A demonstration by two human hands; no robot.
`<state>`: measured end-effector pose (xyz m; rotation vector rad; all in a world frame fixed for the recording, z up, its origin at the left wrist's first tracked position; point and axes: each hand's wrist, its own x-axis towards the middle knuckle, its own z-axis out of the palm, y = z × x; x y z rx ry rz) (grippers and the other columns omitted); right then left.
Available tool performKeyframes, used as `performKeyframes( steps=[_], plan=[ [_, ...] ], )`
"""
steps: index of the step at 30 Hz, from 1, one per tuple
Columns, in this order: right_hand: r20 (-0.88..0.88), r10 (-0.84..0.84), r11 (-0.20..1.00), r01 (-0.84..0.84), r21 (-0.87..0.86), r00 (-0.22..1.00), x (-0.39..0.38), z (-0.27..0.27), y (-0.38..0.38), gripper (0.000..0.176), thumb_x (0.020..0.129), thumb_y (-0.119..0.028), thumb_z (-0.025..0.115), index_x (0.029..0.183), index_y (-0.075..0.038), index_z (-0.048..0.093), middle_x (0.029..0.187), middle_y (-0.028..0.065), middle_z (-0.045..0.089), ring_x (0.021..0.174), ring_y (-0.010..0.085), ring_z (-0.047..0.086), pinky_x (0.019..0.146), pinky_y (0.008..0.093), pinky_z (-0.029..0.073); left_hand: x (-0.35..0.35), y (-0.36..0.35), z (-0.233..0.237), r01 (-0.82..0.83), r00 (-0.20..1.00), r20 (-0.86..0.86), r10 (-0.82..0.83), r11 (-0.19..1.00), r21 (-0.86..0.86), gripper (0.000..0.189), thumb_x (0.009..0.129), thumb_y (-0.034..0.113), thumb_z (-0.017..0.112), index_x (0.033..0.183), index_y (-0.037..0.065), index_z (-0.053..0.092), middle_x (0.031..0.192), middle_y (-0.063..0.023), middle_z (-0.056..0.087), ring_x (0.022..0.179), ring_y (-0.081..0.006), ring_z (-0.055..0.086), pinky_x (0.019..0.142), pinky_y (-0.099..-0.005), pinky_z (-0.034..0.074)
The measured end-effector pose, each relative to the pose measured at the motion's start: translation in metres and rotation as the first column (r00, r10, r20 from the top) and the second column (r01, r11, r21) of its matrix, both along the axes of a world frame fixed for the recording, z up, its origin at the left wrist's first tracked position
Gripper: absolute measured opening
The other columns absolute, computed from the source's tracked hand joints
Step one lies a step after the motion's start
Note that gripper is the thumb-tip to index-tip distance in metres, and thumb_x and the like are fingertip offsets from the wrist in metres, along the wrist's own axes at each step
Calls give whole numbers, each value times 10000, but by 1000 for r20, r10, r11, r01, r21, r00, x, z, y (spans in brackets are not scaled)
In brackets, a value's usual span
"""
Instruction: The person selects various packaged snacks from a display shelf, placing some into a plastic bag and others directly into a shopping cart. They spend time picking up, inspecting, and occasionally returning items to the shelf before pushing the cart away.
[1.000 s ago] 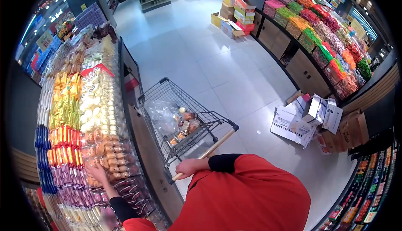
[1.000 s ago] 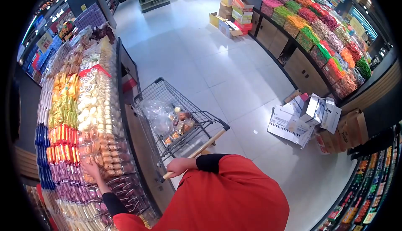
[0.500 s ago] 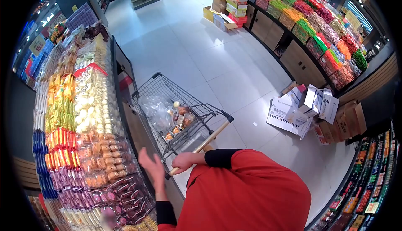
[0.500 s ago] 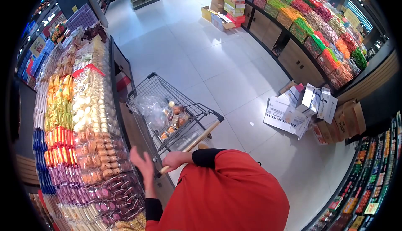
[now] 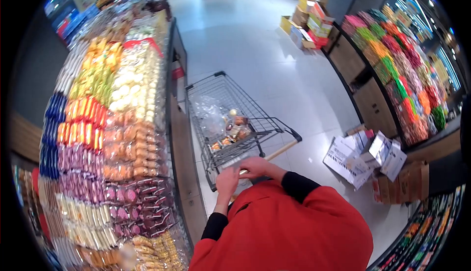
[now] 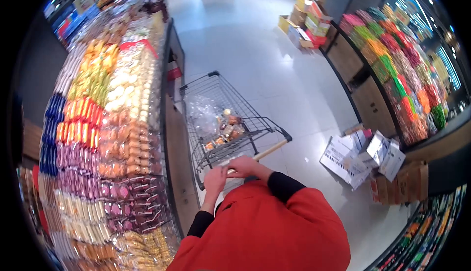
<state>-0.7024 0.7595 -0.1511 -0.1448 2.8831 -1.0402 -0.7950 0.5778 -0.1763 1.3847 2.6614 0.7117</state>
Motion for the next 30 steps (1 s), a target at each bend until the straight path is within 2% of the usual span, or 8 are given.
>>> performKeyframes(
  steps=[2, 4, 5, 7, 10, 18, 30],
  plan=[
    [31, -138, 981, 133, 141, 990, 14, -3, 18, 415, 910, -501, 619, 899, -92, 691, 863, 124, 680, 812, 347, 662, 683, 464, 518, 0, 0, -3, -8, 999, -48, 9, 999, 38, 400, 962, 437, 575, 766, 89, 599, 733, -121, 631, 707, -316, 652, 595, -453, 509],
    [-41, -310, 948, 312, 68, 950, 30, 3, 36, 374, 930, -436, 617, 823, -82, 672, 792, 123, 656, 779, 350, 648, 660, 454, 500, 0, 0, 1, 24, 999, -35, -23, 999, 45, 405, 965, 434, 572, 762, 84, 601, 728, -117, 630, 696, -312, 648, 593, -448, 510],
    [-42, -296, 951, 299, 73, 954, 36, 1, 46, 374, 930, -436, 617, 823, -82, 672, 792, 123, 656, 779, 350, 648, 660, 454, 500, -1, 0, 2, 31, 999, -40, -29, 998, 50, 406, 967, 433, 570, 759, 86, 601, 719, -115, 625, 694, -309, 646, 596, -444, 512],
    [-96, -480, 848, 489, 203, 872, 42, -9, 61, 379, 954, -398, 578, 772, -79, 667, 752, 119, 649, 744, 351, 642, 649, 459, 496, 0, 1, 3, 21, 999, -40, -19, 998, 59, 405, 967, 432, 570, 760, 86, 602, 722, -114, 627, 696, -310, 647, 598, -444, 512],
    [-148, -483, 825, 505, 253, 863, 39, -10, 56, 363, 963, -356, 551, 751, -83, 663, 744, 122, 647, 724, 356, 638, 647, 463, 496, -1, 2, 2, 23, 998, -51, -19, 997, 76, 404, 967, 433, 571, 757, 88, 606, 725, -113, 632, 698, -309, 649, 597, -441, 515],
    [-192, -504, 812, 538, 229, 842, 30, -10, 62, 335, 953, -304, 538, 723, -87, 650, 731, 121, 641, 713, 359, 635, 634, 473, 491, -9, 15, 2, -19, 997, -70, 21, 999, 39, 416, 958, 439, 578, 728, 95, 621, 719, -109, 645, 698, -296, 656, 597, -434, 524],
    [-252, -459, 841, 508, 185, 852, -20, -12, 116, 355, 955, -293, 541, 682, -90, 644, 670, 125, 620, 648, 359, 622, 595, 486, 475, -50, 69, 21, -86, 996, -25, 87, 996, 22, 322, 923, 336, 587, 749, 74, 655, 745, -114, 660, 708, -299, 657, 620, -438, 534]
  ],
)
